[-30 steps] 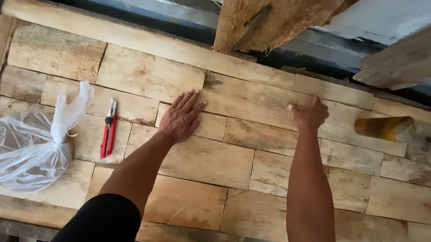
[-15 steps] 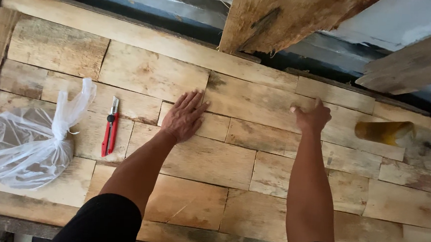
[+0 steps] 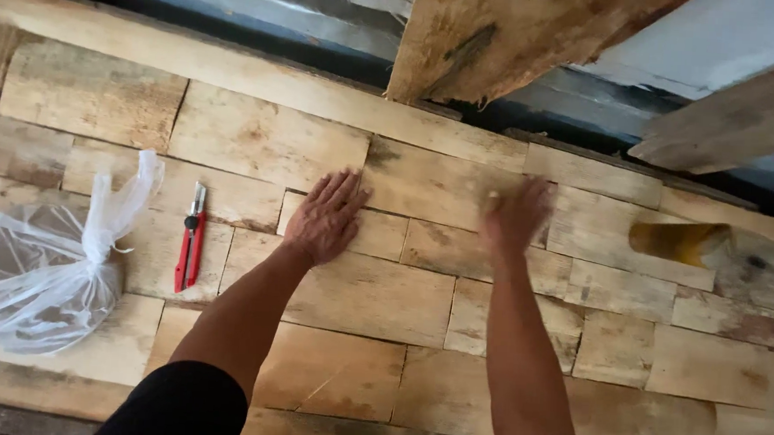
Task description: Fitting, arranging, and trimming wood veneer pieces onto a larger panel or frame.
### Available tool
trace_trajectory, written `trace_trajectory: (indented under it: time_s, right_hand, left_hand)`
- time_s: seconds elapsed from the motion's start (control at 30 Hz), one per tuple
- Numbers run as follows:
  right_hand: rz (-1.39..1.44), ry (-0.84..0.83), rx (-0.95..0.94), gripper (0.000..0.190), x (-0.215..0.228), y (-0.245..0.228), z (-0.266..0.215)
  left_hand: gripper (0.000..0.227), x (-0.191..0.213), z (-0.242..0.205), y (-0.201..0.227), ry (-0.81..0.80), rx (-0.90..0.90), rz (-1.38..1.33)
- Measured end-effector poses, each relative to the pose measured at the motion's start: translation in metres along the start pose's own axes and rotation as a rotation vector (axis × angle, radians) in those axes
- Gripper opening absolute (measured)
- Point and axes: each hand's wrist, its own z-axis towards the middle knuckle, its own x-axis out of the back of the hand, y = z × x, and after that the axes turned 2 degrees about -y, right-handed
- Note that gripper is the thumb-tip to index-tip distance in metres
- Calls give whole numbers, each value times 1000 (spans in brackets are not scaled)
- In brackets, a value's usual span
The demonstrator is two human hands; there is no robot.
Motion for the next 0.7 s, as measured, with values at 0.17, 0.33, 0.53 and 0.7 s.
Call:
trace_trajectory:
  time_s: [0.17, 0.33, 0.53, 0.7]
  right_hand:
    - [107, -6, 322, 76, -6, -89, -25]
    - [12, -59, 651, 71, 10, -173, -42]
    - [-132, -144, 687, 65, 28, -198, -44]
    - [-190, -198, 638, 63, 36, -208, -46]
  left_hand:
    - [60, 0, 0, 0, 18, -17, 7]
    - [61, 6, 2, 1, -3, 18, -30]
    - [66, 4, 2, 1, 8, 2, -64]
    - [64, 0, 3, -1, 5, 12, -43]
